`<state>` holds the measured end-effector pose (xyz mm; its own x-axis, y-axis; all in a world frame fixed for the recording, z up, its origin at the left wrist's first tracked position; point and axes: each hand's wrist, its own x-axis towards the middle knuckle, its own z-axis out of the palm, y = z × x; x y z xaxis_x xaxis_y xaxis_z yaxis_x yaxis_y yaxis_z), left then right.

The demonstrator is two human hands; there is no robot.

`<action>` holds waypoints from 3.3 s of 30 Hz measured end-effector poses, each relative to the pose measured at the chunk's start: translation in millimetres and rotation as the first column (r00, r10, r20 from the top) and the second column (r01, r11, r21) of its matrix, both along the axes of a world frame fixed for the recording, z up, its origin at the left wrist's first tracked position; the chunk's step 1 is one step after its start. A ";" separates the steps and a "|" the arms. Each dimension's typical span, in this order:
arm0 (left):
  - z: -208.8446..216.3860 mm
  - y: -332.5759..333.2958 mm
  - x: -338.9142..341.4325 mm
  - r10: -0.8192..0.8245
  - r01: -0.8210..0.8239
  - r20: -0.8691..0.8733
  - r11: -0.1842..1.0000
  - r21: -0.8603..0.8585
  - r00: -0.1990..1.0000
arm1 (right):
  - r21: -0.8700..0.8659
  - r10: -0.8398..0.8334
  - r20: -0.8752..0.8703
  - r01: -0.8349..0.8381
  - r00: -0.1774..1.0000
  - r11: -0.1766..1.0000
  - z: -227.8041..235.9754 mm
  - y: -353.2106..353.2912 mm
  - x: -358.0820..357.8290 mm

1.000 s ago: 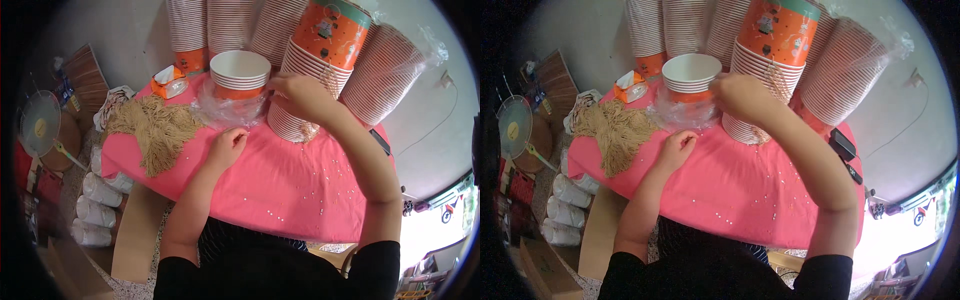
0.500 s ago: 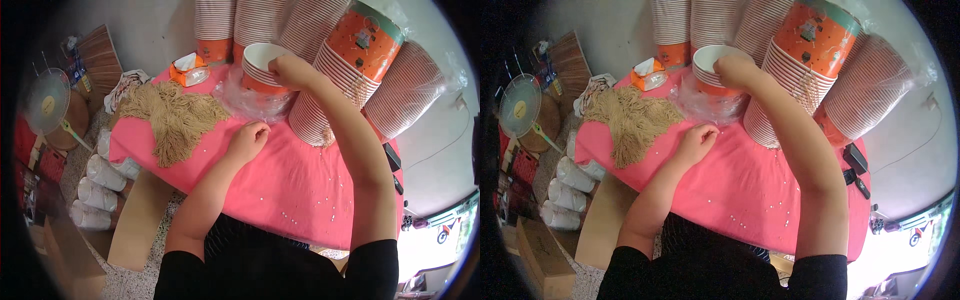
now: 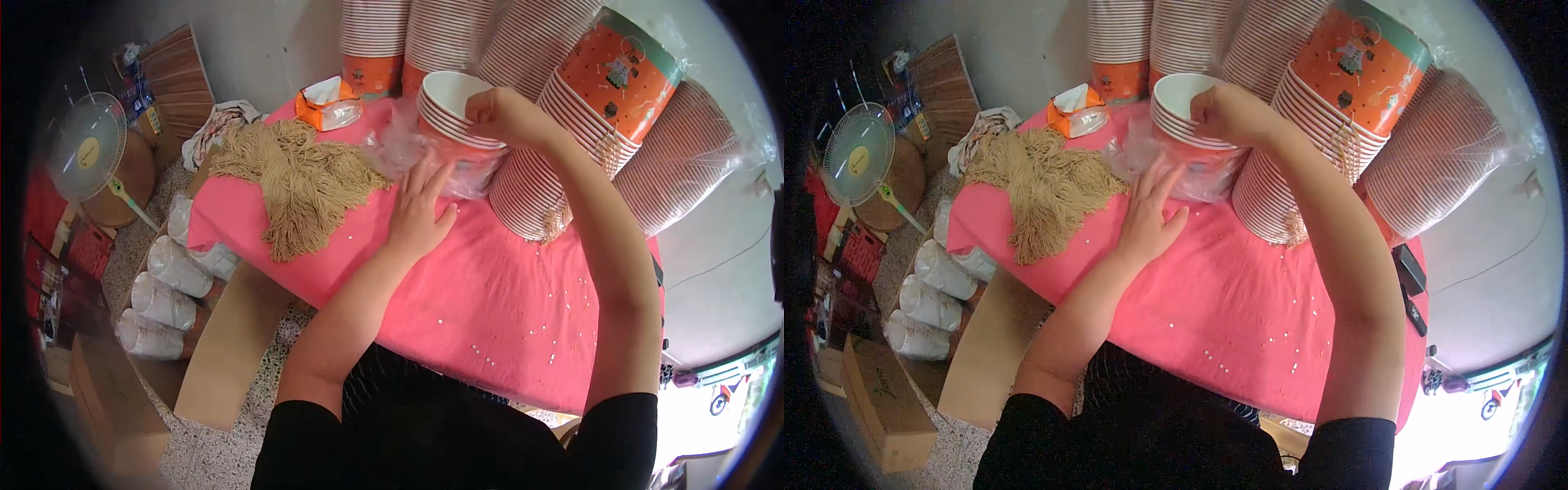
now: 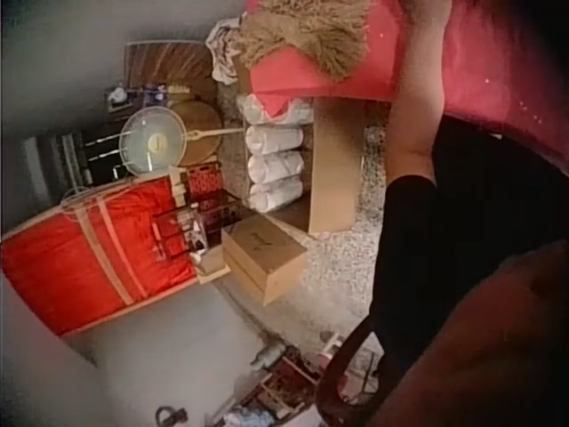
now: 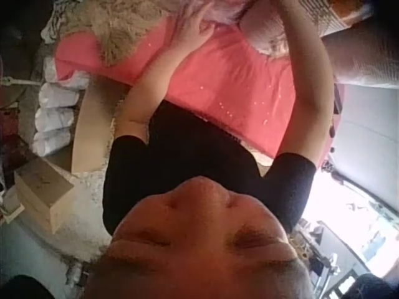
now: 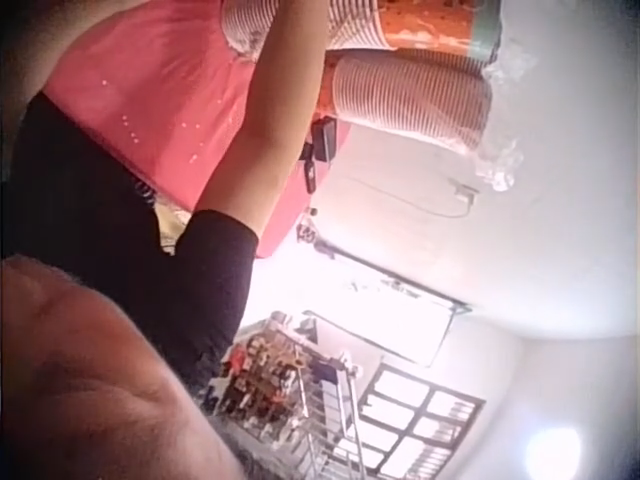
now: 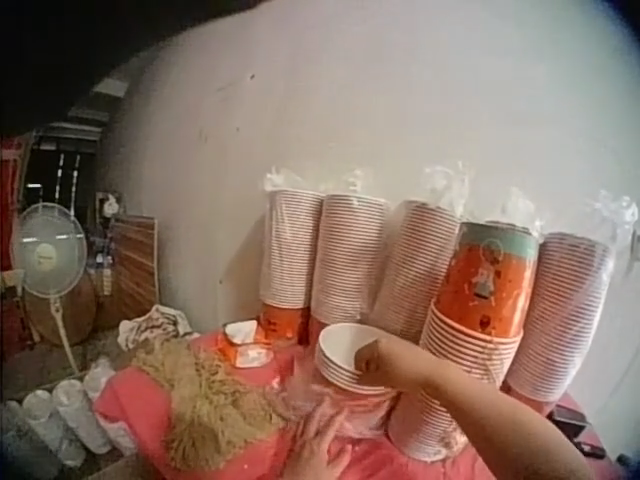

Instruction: Attaching elastic strings to paper buckets to form handles.

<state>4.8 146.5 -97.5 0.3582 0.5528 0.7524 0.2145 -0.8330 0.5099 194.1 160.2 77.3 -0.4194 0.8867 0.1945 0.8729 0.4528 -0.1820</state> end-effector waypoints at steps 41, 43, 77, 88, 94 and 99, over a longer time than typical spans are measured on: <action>-51.4 6.0 20.0 0.144 -0.048 -0.322 0.956 0.289 0.936 | 0.705 0.034 -0.100 0.047 0.994 0.708 25.0 -184.2 -21.0; -51.6 8.6 21.6 0.108 -0.037 -0.279 0.968 0.250 0.954 | 0.669 0.050 -0.124 0.047 0.991 0.742 3.4 -200.4 -16.3; 22.7 -33.8 -16.6 -0.649 0.598 0.095 0.621 -0.506 0.754 | 0.071 0.046 -0.157 -0.035 0.987 0.997 -40.0 -242.6 2.7; 20.0 -31.4 -84.0 -0.248 0.056 -0.322 0.861 -0.505 0.914 | 0.137 0.145 -0.173 -0.122 0.974 0.983 -58.7 -229.2 -13.8; 43.0 36.0 -127.9 0.313 -0.290 -0.413 0.950 0.119 0.855 | 0.138 0.112 -0.154 -0.091 0.982 0.986 -61.4 -224.5 -12.7; 33.7 75.1 -111.6 0.342 -0.253 -0.477 0.936 0.243 0.809 | 0.136 0.103 -0.167 -0.080 0.980 0.987 -62.1 -224.4 -13.7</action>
<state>-106.9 221.6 -63.8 0.5490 0.5827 0.5992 0.6544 -0.7457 0.1256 180.4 -64.2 15.2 -0.4475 0.8090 0.3810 0.7868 0.5587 -0.2622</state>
